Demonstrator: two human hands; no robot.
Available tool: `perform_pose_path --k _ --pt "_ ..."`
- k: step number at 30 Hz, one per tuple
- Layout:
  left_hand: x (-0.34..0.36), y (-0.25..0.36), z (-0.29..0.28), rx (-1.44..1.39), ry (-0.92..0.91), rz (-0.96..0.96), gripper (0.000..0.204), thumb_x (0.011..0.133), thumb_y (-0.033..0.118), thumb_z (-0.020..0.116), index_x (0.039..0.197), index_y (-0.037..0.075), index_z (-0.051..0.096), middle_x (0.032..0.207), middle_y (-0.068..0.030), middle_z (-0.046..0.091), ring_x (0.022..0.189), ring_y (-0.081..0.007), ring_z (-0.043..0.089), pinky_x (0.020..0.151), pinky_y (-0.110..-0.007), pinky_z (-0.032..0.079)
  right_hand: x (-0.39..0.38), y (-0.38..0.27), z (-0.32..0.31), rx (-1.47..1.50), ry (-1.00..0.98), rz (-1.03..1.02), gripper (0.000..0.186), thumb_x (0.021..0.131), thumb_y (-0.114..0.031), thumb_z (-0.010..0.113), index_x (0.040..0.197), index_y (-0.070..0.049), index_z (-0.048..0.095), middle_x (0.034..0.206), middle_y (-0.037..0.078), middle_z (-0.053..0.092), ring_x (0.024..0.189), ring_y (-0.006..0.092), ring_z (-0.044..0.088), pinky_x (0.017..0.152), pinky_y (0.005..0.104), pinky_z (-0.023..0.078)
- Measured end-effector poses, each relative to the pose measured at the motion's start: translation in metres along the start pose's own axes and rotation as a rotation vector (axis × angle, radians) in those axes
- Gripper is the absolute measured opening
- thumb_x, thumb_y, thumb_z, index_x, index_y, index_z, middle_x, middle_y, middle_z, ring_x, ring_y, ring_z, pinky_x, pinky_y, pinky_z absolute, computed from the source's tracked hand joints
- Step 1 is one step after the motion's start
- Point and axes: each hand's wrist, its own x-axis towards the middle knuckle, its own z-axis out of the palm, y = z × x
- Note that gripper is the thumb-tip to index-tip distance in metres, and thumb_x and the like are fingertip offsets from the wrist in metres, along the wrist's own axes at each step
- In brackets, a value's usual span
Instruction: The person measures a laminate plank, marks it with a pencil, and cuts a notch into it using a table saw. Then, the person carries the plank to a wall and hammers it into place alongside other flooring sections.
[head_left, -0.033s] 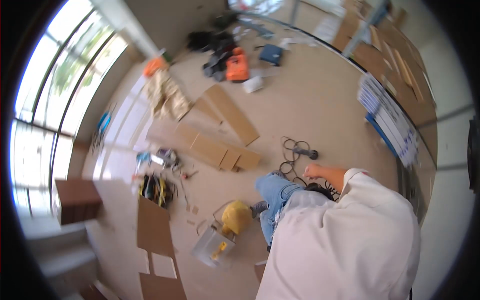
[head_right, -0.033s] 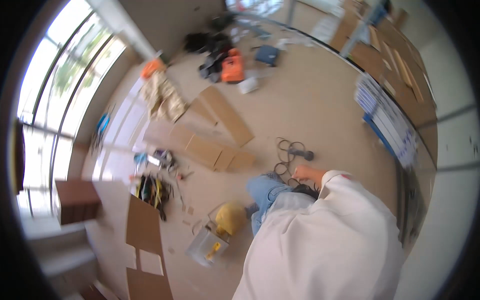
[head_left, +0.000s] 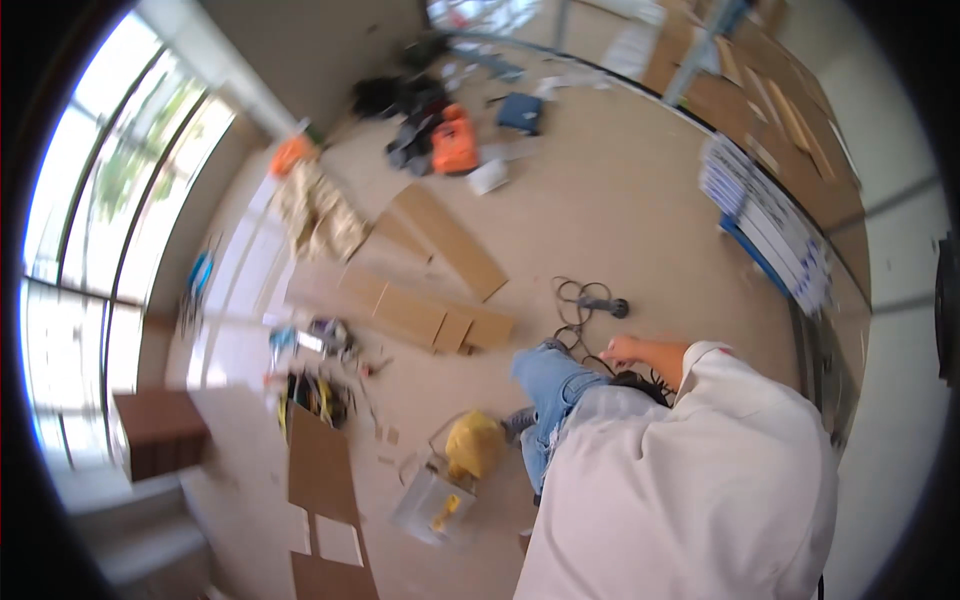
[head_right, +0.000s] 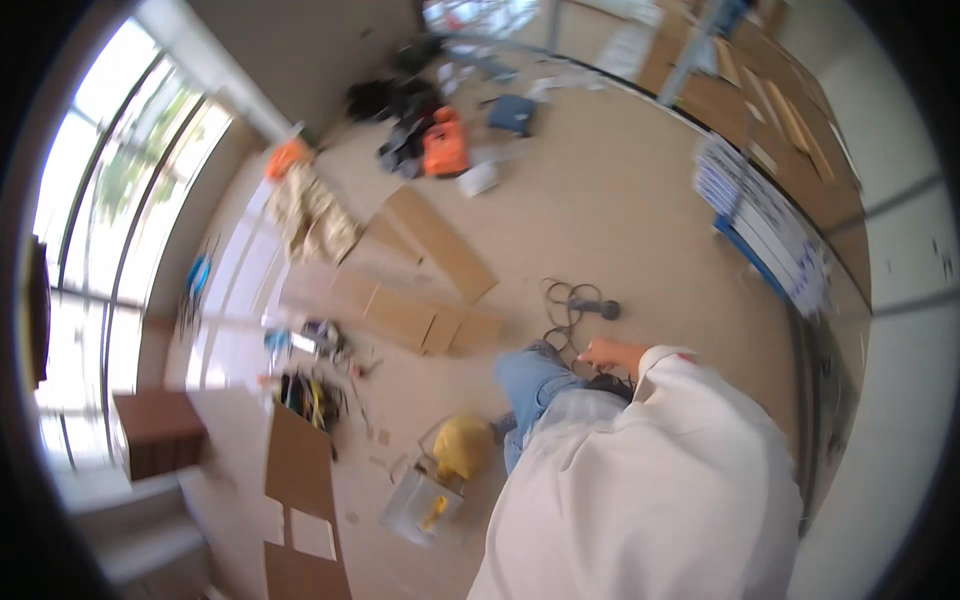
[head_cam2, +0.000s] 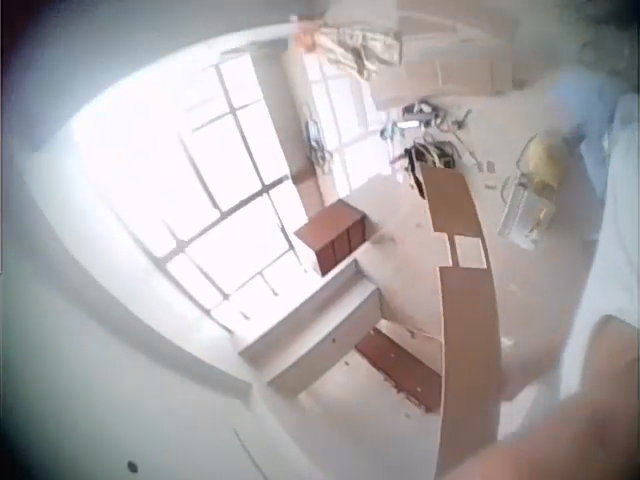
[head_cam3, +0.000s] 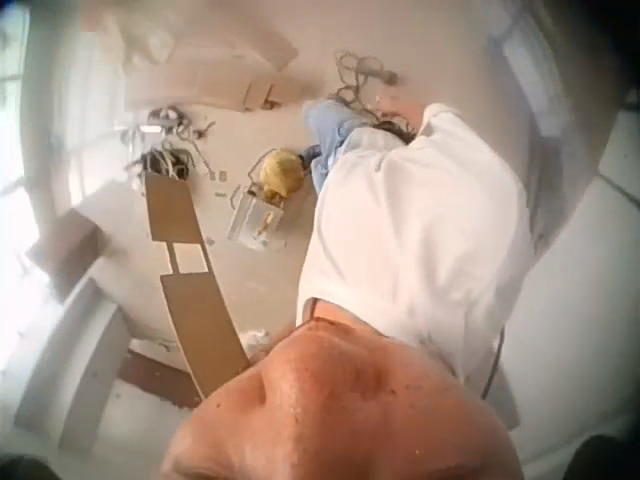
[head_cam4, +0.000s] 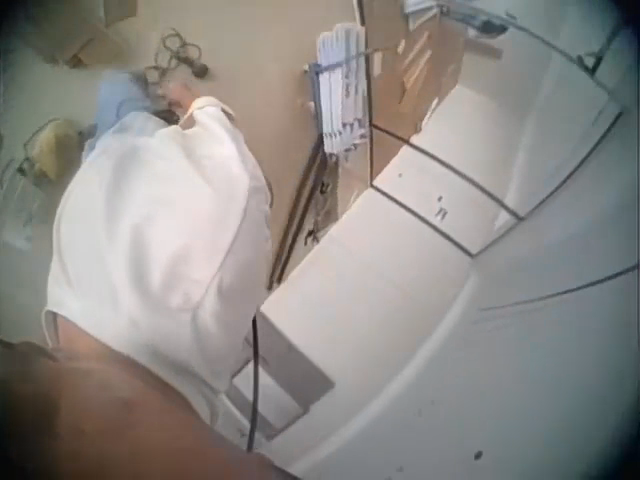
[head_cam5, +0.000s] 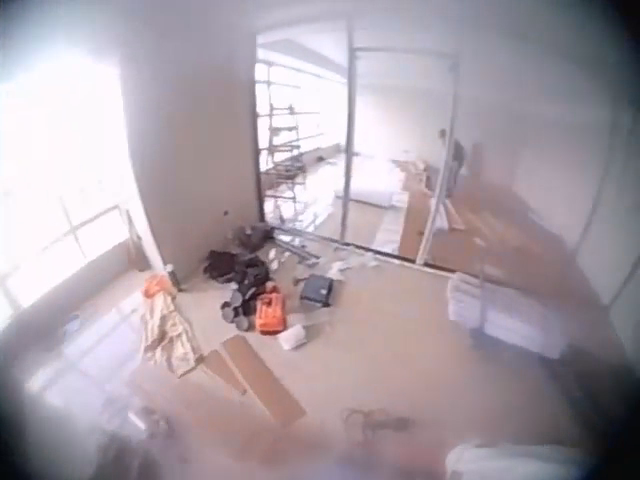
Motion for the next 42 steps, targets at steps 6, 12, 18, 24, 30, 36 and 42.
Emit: perform_pose_path --k 6,12,18,24,30,36,42 --pt "-0.118 -0.142 0.211 0.027 -0.381 -0.288 0.036 0.093 0.009 0.064 0.125 -0.007 0.060 0.126 -0.0178 0.063 0.107 -0.0273 0.062 0.087 -0.037 0.056 -0.043 0.048 0.014 0.000 0.285 0.001 0.077 0.091 -0.070 0.047 0.109 0.001 0.071 0.112 0.029 0.068 0.105 0.0413 0.066 0.091 0.0484 0.049" --pt "-0.258 -0.200 0.395 0.060 -0.616 -0.387 0.036 0.091 0.008 0.065 0.123 -0.008 0.061 0.125 -0.0191 0.064 0.106 -0.0288 0.062 0.087 -0.038 0.056 -0.048 0.104 -0.103 0.661 0.227 0.014 0.038 0.093 -0.042 0.066 0.091 -0.005 0.072 0.082 0.008 0.071 0.071 0.0164 0.066 0.061 0.0308 0.052" --pt "-0.360 -0.205 0.529 0.220 -0.765 -0.372 0.036 0.089 0.006 0.066 0.122 -0.009 0.062 0.124 -0.0205 0.064 0.105 -0.0303 0.062 0.087 -0.039 0.056 -0.008 0.133 -0.260 0.963 0.554 -0.104 0.029 0.097 -0.025 0.063 0.103 0.003 0.064 0.082 0.010 0.071 0.068 0.0139 0.066 0.062 0.0290 0.055" --pt "-0.490 -0.268 0.633 0.282 -0.999 -0.452 0.037 0.079 0.001 0.073 0.113 -0.012 0.066 0.114 -0.0239 0.066 0.094 -0.0318 0.064 0.083 -0.042 0.057 0.001 0.129 -0.402 1.085 0.711 -0.261 0.031 0.097 -0.025 0.062 0.080 0.000 0.063 0.072 0.007 0.067 0.065 0.0139 0.064 0.062 0.0268 0.051" --pt "-0.666 -0.365 0.719 0.454 -1.416 -0.428 0.038 0.087 0.014 0.074 0.112 -0.013 0.064 0.111 -0.0258 0.067 0.092 -0.0313 0.065 0.082 -0.045 0.055 0.042 0.187 -0.543 1.163 0.730 -0.127 0.037 0.096 -0.030 0.062 0.074 0.000 0.062 0.069 0.011 0.069 0.059 0.0171 0.067 0.056 0.0293 0.053" --pt "-0.909 -0.387 0.831 0.718 -0.911 -1.175 0.028 0.090 0.013 0.069 0.110 -0.007 0.068 0.093 -0.0085 0.070 0.079 -0.0155 0.062 0.072 -0.028 0.050 0.095 0.278 -0.581 1.092 0.642 0.213 0.011 0.081 -0.012 0.073 0.078 -0.002 0.072 0.074 0.011 0.073 0.061 0.0161 0.068 0.056 0.0299 0.056" --pt "-1.035 -0.432 0.935 0.519 -1.740 -0.567 0.023 0.083 0.002 0.069 0.105 -0.005 0.071 0.089 -0.0028 0.072 0.082 -0.0101 0.063 0.074 -0.027 0.050 0.098 0.236 -0.653 1.576 0.635 0.302 0.021 0.085 -0.015 0.064 0.091 0.005 0.067 0.081 0.016 0.072 0.067 0.0228 0.069 0.057 0.0320 0.057"
